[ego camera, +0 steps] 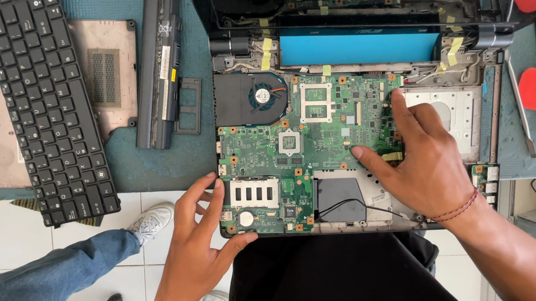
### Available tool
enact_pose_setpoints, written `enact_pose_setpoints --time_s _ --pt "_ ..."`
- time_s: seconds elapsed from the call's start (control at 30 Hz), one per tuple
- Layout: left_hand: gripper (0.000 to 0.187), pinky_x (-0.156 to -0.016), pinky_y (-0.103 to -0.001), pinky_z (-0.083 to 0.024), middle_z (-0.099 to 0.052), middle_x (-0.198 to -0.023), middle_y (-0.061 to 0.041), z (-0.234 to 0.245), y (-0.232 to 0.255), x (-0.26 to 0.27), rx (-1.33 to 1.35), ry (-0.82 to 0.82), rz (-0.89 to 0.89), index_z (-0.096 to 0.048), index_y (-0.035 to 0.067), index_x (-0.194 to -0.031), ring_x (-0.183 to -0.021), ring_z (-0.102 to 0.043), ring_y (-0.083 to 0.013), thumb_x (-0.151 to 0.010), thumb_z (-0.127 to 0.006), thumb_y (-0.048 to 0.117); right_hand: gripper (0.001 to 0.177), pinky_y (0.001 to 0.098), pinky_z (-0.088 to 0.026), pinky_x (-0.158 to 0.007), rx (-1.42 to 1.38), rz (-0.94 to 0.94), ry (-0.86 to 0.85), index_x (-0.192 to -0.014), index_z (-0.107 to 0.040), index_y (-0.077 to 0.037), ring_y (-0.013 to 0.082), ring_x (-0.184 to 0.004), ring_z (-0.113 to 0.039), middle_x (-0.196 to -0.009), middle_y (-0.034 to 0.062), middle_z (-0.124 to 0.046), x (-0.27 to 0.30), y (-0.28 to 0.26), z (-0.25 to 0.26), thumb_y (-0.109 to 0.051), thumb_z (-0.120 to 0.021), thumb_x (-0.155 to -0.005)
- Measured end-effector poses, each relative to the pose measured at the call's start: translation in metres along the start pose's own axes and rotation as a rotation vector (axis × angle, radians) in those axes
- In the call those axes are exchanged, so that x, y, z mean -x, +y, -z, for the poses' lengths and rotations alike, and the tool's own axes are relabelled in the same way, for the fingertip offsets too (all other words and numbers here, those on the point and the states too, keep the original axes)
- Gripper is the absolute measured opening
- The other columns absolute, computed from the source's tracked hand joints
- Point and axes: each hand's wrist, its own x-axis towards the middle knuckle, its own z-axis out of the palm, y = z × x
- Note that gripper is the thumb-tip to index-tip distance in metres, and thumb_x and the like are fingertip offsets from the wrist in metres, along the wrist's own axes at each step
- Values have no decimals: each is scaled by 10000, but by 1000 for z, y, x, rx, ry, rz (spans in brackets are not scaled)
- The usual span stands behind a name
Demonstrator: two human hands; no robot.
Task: The person works on a disassembled laptop resting on their lap, using a screwdriver to remove screws from the motherboard. They then disconnect several ribbon cables and connectors from the board before lifting it slightly to access the components underneath.
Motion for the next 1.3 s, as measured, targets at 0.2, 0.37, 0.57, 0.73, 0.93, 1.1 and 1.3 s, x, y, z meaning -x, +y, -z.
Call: enact_pose_setpoints --time_s 0.2,0.37,0.57,0.73,0.93,1.1,1.3 --pt "746 -986 -467 -451 -436 -1390 -185 6 7 -6 -240 13 -63 -386 95 -1412 -1150 -547 -323 -823 -722 405 861 485 -530 -590 35 -21 -32 -1426 -395 72 349 -769 -570 -1020 171 -469 -5 -8 6 -468 -661 -811" --pt "706 -932 -474 -488 -487 -1345 -190 9 11 -11 -378 29 -120 -485 24 -1316 -1181 -555 -348 -801 -727 442 860 548 -515 -586 87 -60 -109 -1431 -349 38 450 -758 -584 -1076 201 -470 -7 -11 9 -496 -626 -816" --pt "658 -969 -469 -454 -463 -1364 -181 8 15 -13 -334 8 -60 -491 32 -1299 -1198 -532 -348 -806 -700 415 875 557 -521 -559 66 -88 -151 -1449 -309 30 465 -712 -589 -1120 203 -454 -8 -12 11 -502 -609 -822" --pt "684 -954 -471 -443 -449 -1376 -170 8 17 -14 -351 -11 -26 -474 36 -1317 -1170 -529 -352 -805 -685 436 899 520 -515 -613 36 -63 -139 -1452 -318 46 439 -762 -588 -1091 200 -471 -7 -7 11 -493 -639 -808" --pt "691 -940 -478 -437 -403 -1410 -152 9 23 -13 -322 -44 58 -450 73 -1355 -1154 -509 -348 -805 -674 427 951 487 -521 -613 60 -3 -173 -1458 -315 35 405 -754 -599 -1110 198 -498 -7 2 16 -532 -654 -774" --pt "704 -1029 -429 -392 -317 -1472 -136 11 38 -19 -113 -128 234 -376 92 -1406 -1356 -361 -287 -799 -651 319 1100 452 -503 -767 13 9 -292 -1499 -244 -12 325 -870 -582 -1126 146 -475 -7 14 28 -570 -724 -681" --pt "720 -894 -532 -393 -270 -1468 -174 1 49 -33 -376 -3 176 -450 114 -1353 -1079 -424 -354 -793 -618 535 642 305 -543 -686 -236 -43 -132 -1344 -518 -10 142 -625 -630 -964 38 -653 -5 25 28 -320 -684 -806"
